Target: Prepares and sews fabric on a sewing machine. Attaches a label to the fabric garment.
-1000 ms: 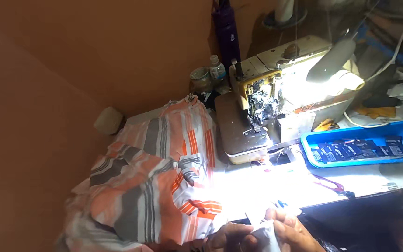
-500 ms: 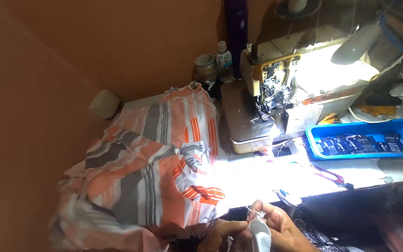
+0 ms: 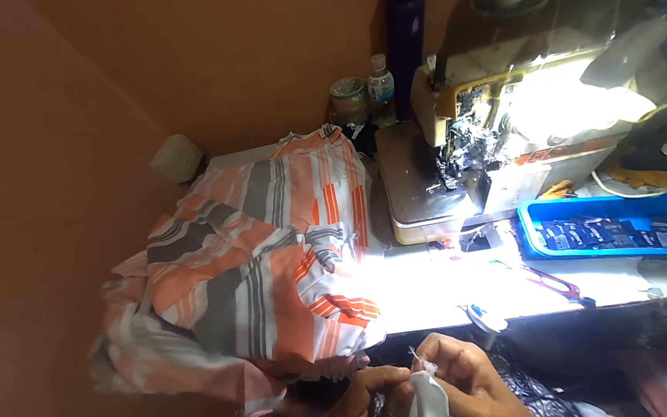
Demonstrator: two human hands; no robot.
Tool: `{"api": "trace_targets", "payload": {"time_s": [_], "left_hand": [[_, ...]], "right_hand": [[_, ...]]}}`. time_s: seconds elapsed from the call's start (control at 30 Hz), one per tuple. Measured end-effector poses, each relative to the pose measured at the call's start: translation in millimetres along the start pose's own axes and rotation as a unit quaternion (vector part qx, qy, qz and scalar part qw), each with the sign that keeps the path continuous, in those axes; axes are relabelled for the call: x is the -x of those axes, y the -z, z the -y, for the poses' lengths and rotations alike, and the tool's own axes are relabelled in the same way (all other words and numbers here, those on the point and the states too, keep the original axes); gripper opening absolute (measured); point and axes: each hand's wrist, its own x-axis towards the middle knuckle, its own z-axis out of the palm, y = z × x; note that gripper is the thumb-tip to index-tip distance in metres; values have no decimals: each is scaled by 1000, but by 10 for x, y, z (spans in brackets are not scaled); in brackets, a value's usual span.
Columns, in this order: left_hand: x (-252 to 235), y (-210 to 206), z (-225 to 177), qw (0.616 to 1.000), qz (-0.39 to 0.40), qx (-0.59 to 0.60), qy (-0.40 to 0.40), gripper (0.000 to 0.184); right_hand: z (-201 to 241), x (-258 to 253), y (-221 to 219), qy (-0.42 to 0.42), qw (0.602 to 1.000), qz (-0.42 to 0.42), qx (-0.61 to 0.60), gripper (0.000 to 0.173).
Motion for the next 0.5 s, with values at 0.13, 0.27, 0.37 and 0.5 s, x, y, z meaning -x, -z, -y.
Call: {"api": "trace_targets", "payload": {"time_s": [0.13, 0.27, 0.37, 0.5], "left_hand": [[27, -8, 67, 999, 8, 39, 9, 6], [38, 2, 124, 993, 43, 102, 36, 7], [36, 11, 148, 989, 64, 130, 40, 8], [18, 37, 139, 985, 84, 145, 37, 11]], "right_hand": [[28, 5, -12, 58, 993, 10, 101, 11], [25, -12, 27, 99, 981, 33, 164, 4], [14, -14, 22, 114, 975, 34, 188, 5], [32, 12, 4, 87, 986, 11, 143, 4]]}}
